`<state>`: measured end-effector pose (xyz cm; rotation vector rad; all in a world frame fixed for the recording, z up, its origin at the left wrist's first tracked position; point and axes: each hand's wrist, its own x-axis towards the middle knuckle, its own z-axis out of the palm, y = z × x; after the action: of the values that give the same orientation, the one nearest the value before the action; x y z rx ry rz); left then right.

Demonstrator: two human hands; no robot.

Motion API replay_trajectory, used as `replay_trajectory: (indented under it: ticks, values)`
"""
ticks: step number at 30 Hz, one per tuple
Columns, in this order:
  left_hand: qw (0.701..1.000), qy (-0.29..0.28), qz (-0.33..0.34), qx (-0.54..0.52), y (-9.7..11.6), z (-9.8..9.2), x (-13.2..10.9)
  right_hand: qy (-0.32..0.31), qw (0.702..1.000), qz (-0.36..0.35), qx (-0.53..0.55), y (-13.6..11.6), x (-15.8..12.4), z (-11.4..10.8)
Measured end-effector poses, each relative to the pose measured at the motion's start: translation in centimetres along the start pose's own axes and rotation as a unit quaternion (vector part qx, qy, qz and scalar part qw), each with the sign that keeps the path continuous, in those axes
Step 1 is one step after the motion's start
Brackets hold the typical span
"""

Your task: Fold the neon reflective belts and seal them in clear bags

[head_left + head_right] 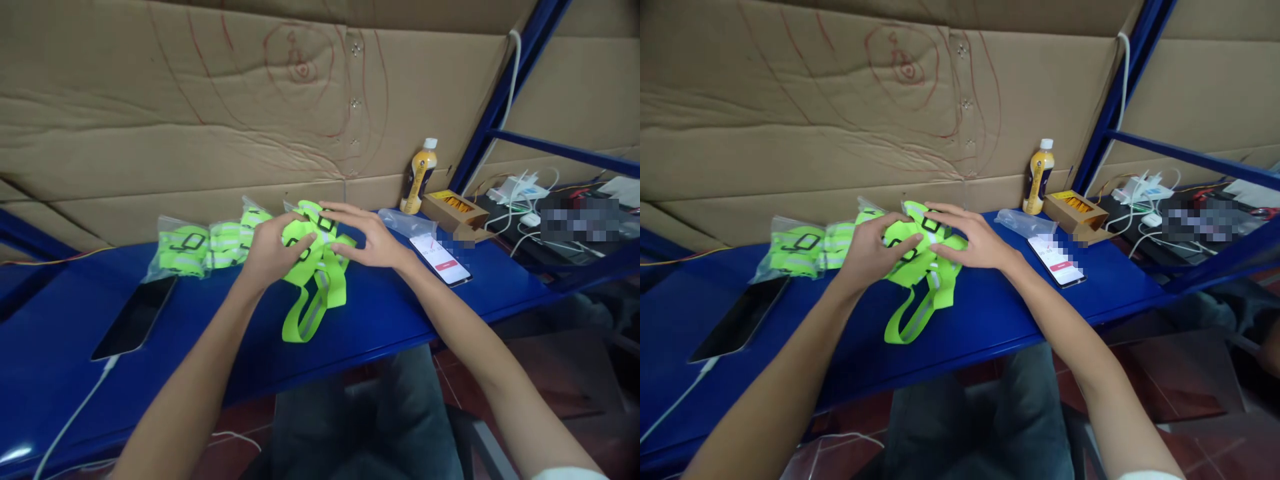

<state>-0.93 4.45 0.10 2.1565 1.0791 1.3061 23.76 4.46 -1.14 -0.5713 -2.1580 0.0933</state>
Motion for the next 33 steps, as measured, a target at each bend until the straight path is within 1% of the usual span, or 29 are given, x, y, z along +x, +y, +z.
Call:
replay_trajectory:
  ticks: [2,5,7,9,12,14,17,18,19,20,22,23,24,25,26,27,28,30,31,33]
  values:
    - [0.993,-0.016,0.072,0.097,0.0,0.1,-0.2,0.002,1.0,0.007,0.014,0.2,0.1,-0.1]
    - [0.971,-0.069,0.16,0.161,0.0,0.4,-0.6,-0.01,1.0,0.01,-0.001,1.0,-0.1,0.2]
    - [0.957,-0.085,0.195,0.199,0.0,0.7,-0.9,-0.028,0.999,0.024,-0.028,1.4,-0.2,0.2]
    - [0.951,-0.081,0.204,0.22,-0.1,1.1,-1.1,-0.044,0.998,0.037,-0.023,1.5,-0.2,0.1]
    - [0.965,-0.031,0.182,0.187,-0.1,1.7,-1.2,-0.056,0.997,0.047,0.04,1.3,-0.1,-0.2]
    - [0.979,0.01,0.141,0.145,-0.1,1.8,-1.2,-0.042,0.996,0.053,0.05,1.2,0.0,-0.3]
    - [0.995,0.067,0.049,0.063,0.0,1.5,-0.9,0.031,0.999,0.038,0.01,1.3,-0.2,-0.4]
    - [0.997,0.072,0.011,0.009,0.0,1.4,-0.7,0.053,0.998,0.024,-0.012,1.4,-0.3,-0.3]
    - [0.995,0.065,-0.034,-0.059,0.1,1.3,-0.5,0.068,0.997,0.007,-0.035,1.5,-0.4,-0.2]
    - [0.986,0.046,-0.086,-0.134,0.2,1.3,-0.3,0.073,0.996,-0.008,-0.058,1.6,-0.5,0.0]
    - [0.947,-0.005,-0.183,-0.265,0.5,1.3,-0.1,0.066,0.993,-0.028,-0.092,1.8,-0.8,0.4]
    - [0.926,-0.022,-0.216,-0.309,0.6,1.4,0.0,0.06,0.992,-0.034,-0.102,1.8,-0.9,0.7]
    - [0.911,-0.025,-0.235,-0.338,0.6,1.4,0.1,0.051,0.992,-0.04,-0.107,1.7,-0.9,0.9]
    - [0.903,-0.017,-0.24,-0.356,0.6,1.4,0.2,0.04,0.992,-0.046,-0.107,1.6,-0.8,1.2]
    - [0.901,0.0,-0.234,-0.365,0.4,1.4,0.2,0.027,0.993,-0.049,-0.099,1.4,-0.7,1.3]
    - [0.906,0.023,-0.218,-0.363,0.2,1.4,0.2,0.015,0.995,-0.048,-0.083,1.1,-0.6,1.3]
    - [0.916,0.042,-0.196,-0.346,-0.1,1.2,0.2,0.004,0.997,-0.041,-0.06,0.9,-0.4,1.3]
    - [0.949,0.063,-0.137,-0.276,-0.4,0.8,0.2,-0.004,1.0,-0.007,-0.005,0.6,0.0,0.9]
    - [0.966,0.058,-0.103,-0.228,-0.4,0.6,0.1,0.001,1.0,0.015,0.019,0.6,0.1,0.6]
    - [0.99,0.024,-0.037,-0.132,0.0,0.2,-0.1,0.013,0.996,0.059,0.063,0.8,0.3,0.0]
